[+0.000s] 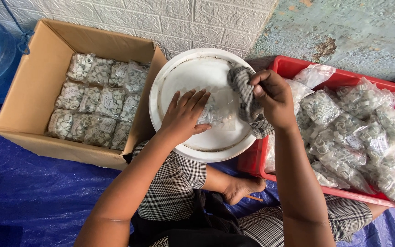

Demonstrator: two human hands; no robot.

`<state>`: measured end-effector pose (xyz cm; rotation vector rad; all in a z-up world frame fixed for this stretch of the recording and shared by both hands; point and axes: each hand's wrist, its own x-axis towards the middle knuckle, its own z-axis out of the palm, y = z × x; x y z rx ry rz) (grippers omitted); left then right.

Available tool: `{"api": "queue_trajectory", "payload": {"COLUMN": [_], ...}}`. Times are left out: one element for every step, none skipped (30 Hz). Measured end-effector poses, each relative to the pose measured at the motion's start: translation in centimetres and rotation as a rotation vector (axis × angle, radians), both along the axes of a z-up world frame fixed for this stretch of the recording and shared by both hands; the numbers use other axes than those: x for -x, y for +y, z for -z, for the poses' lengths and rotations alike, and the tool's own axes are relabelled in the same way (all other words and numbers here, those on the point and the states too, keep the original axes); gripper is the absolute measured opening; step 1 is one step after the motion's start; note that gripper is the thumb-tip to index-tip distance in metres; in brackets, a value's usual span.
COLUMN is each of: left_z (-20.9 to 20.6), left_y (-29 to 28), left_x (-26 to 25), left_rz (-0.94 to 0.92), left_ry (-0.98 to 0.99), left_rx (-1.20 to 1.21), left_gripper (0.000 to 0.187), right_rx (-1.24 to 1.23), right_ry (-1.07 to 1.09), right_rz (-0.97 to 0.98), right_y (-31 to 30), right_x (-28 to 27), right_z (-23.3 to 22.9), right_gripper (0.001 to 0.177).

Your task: The person wipes plastic bags containing hardware components with a cloth and places them into a cardboard box.

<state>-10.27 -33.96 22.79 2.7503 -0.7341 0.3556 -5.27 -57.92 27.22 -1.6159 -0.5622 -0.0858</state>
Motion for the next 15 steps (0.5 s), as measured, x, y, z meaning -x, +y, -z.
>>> {"api": "queue_trajectory", "payload": {"left_z": [-0.2, -0.3, -0.5, -0.3, -0.2, 0.0, -0.3, -0.6, -0.9, -0.9, -0.8, -0.7, -0.9, -1.0, -1.2], "left_y": [-0.1, -0.1, -0.2, -0.2, -0.2, -0.3, -0.1, 0.0, 0.1, 0.0, -0.1, -0.1, -0.1, -0.2, -0.3], "left_x": [0.0, 0.0, 0.0, -0.1, -0.2, -0.2, -0.2, -0.3, -0.3, -0.3, -0.3, -0.3, -0.3, -0.4, -0.5], "left_rz": [0.000, -0.005, -0.009, -0.009, -0.030, -0.050, -0.048, -0.031, -0.015, -0.016, -0.020, -0.025, -0.026, -0.034, -0.043], "left_ry": [-0.002, -0.004, -0.007, -0.008, 0.037, 0.083, 0.083, 0.124, 0.166, 0.167, 0.149, 0.131, 0.134, 0.139, 0.143], "left_rx": [0.001, 0.007, 0.013, 0.011, -0.041, -0.093, -0.095, -0.064, -0.034, -0.034, -0.008, 0.018, 0.018, -0.015, -0.048], "left_gripper": [0.069, 0.069, 0.070, 0.070, 0.071, 0.077, 0.077, 0.080, 0.084, 0.084, 0.079, 0.074, 0.074, 0.076, 0.078], "right_rx": [0.001, -0.018, -0.037, -0.039, 0.163, 0.367, 0.365, 0.513, 0.660, 0.660, 0.729, 0.797, 0.797, 0.842, 0.887], "right_ry": [-0.002, -0.015, -0.028, -0.030, -0.211, -0.390, -0.390, -0.421, -0.451, -0.449, -0.376, -0.301, -0.298, -0.258, -0.217], "right_rz": [0.000, -0.021, -0.042, -0.041, 0.004, 0.052, 0.054, 0.087, 0.121, 0.120, 0.147, 0.172, 0.170, 0.163, 0.156], "right_y": [0.7, 1.4, 2.1, 3.2, 4.2, 5.2, 5.9, 6.6, 7.3, 7.4, 7.5, 7.6, 7.7, 7.8, 7.9], "right_x": [0.6, 1.1, 1.7, 2.0, 2.4, 2.7, 3.4, 4.0, 4.6, 5.1, 5.5, 5.9, 6.3, 6.7, 7.1], "right_z": [0.1, 0.2, 0.3, 0.7, 1.2, 1.7, 2.1, 2.6, 3.1, 3.0, 3.0, 3.0, 2.9, 2.8, 2.7], "right_gripper": [0.007, 0.009, 0.011, 0.011, 0.012, 0.015, 0.015, 0.023, 0.032, 0.032, 0.039, 0.046, 0.046, 0.047, 0.048]}}
